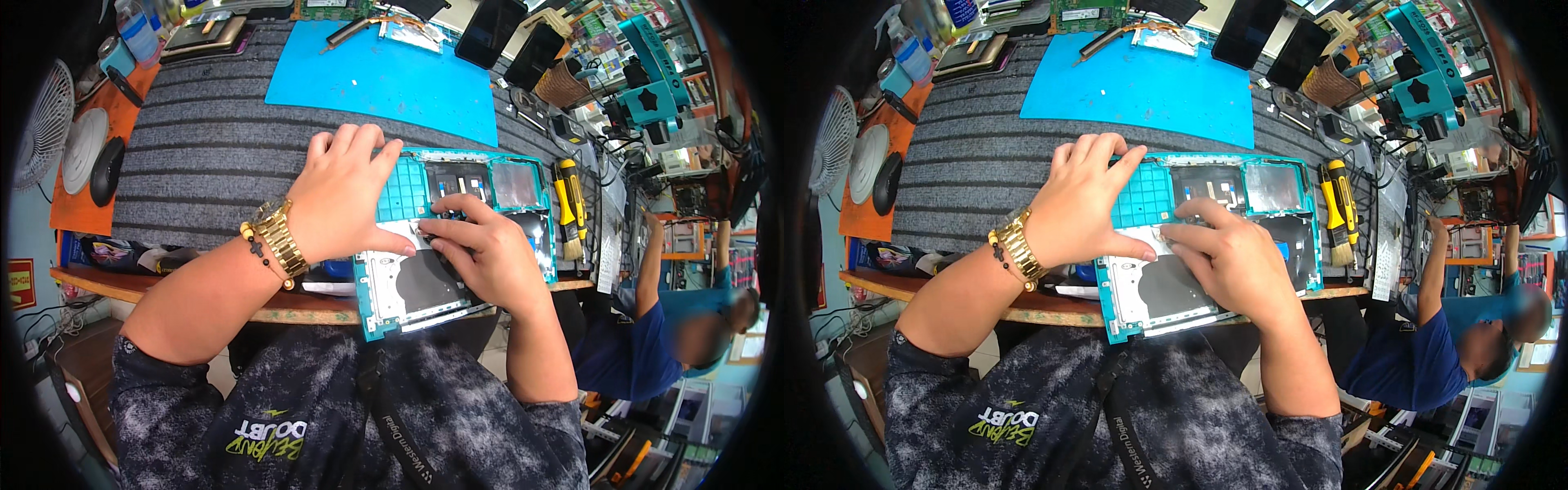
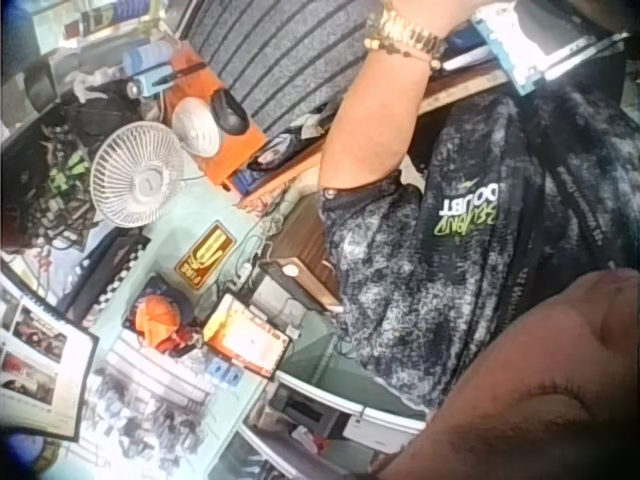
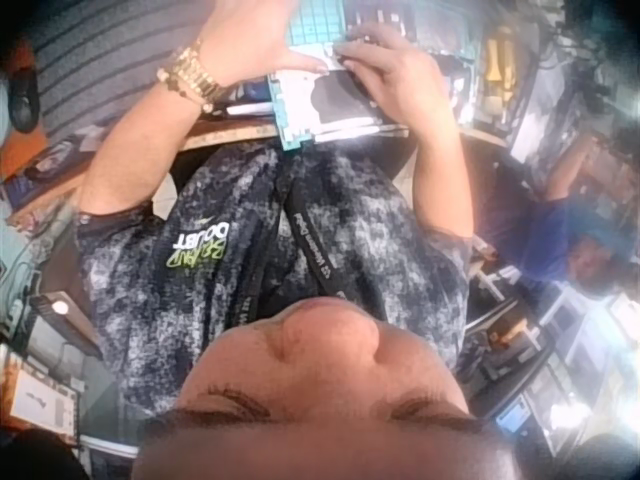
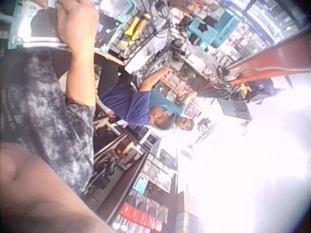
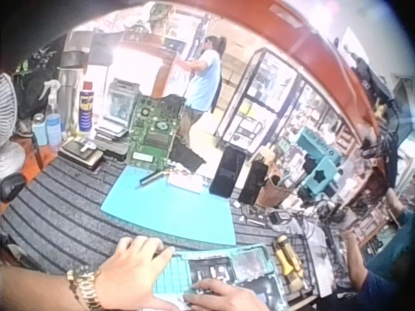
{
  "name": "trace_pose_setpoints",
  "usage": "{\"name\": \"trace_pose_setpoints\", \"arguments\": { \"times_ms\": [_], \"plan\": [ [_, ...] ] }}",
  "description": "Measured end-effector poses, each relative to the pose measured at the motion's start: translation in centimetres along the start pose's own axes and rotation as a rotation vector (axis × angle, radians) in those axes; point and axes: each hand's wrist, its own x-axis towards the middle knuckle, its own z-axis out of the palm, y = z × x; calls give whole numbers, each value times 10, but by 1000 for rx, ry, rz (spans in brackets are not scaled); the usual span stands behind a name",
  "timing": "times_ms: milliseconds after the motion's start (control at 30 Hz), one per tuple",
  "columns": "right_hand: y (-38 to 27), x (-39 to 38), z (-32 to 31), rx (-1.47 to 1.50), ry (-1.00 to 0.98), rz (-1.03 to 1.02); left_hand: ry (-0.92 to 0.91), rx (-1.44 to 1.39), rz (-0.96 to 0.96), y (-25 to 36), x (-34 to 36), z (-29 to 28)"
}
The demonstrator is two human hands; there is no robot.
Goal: The person works on the internal components of a laptop chassis, using tweezers to manipulate small connectors and applying tape to secure parts.
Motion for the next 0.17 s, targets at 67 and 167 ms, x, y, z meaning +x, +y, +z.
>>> {"name": "trace_pose_setpoints", "arguments": {
  "times_ms": [67, 167],
  "plan": [
    [0, 0, 2, -2, -1, 16, -4, -7, -6, 1, 0, 0],
    [-1, -1, 5, 15, 13, 31, -11, 5, -6, 2, 0, 0]
  ]
}}
